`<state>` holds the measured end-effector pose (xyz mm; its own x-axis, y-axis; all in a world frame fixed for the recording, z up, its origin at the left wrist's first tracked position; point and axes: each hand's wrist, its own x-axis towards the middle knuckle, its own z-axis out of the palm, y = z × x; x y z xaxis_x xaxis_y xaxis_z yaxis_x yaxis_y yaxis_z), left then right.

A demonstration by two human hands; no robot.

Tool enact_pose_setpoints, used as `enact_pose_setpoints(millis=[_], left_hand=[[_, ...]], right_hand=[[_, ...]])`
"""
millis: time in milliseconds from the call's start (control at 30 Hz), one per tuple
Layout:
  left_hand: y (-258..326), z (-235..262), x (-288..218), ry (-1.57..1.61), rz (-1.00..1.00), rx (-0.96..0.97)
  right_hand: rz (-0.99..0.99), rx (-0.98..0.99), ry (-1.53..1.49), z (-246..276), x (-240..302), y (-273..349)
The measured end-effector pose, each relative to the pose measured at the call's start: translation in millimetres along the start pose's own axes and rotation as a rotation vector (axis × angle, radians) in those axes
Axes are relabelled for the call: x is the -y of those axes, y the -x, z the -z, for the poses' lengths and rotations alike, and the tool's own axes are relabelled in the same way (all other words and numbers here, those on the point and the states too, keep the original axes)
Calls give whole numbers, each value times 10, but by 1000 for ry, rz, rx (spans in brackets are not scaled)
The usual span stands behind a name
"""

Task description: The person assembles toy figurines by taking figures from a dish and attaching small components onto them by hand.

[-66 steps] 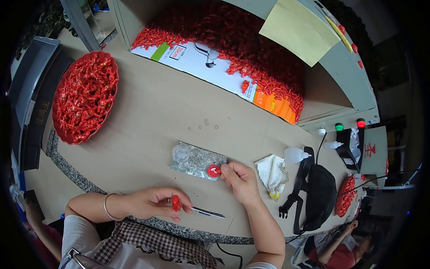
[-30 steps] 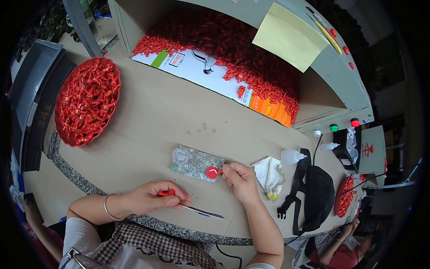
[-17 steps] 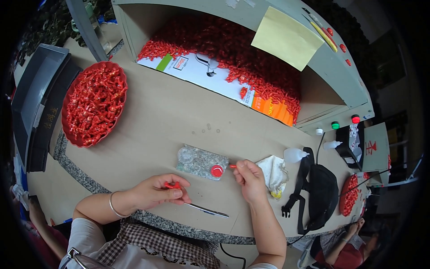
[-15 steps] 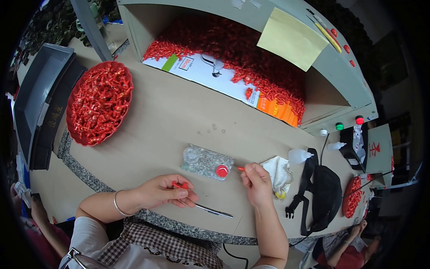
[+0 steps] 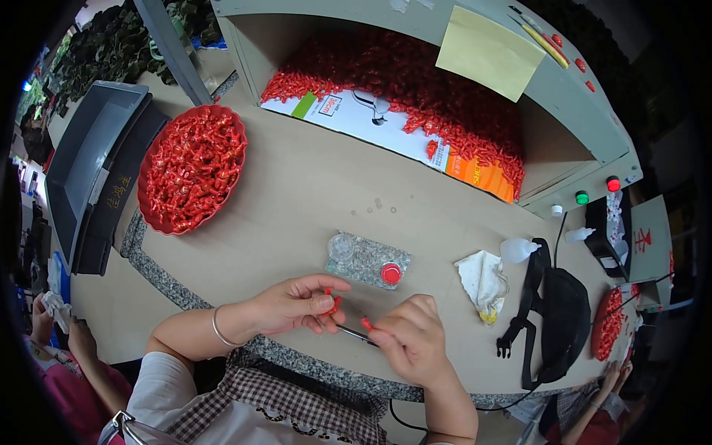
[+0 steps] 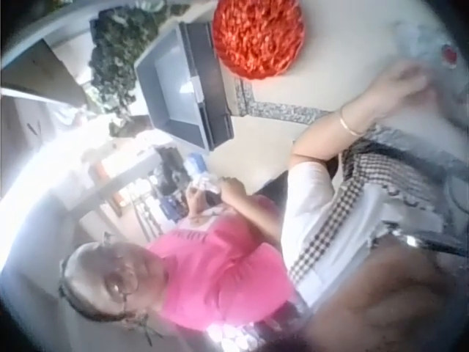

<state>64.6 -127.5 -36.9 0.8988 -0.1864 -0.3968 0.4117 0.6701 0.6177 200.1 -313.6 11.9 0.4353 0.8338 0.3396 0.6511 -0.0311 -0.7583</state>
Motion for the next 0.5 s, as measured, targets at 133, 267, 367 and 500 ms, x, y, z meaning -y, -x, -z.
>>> enact_pose_setpoints(millis=[133,267,367,500], left_hand=[[-16,15,31,-38,5,-27],[-54,-29,92,116,-86,-10],[-36,-42,76,109,-91,-39],[-34,6,86,13,-61,-41]], right_hand=[[125,88,85,-110,31,-61],[122,49,68,-233,-61,-7],[142,37,86,-275,-65,-4],[138,45,83,-357,-83,2]])
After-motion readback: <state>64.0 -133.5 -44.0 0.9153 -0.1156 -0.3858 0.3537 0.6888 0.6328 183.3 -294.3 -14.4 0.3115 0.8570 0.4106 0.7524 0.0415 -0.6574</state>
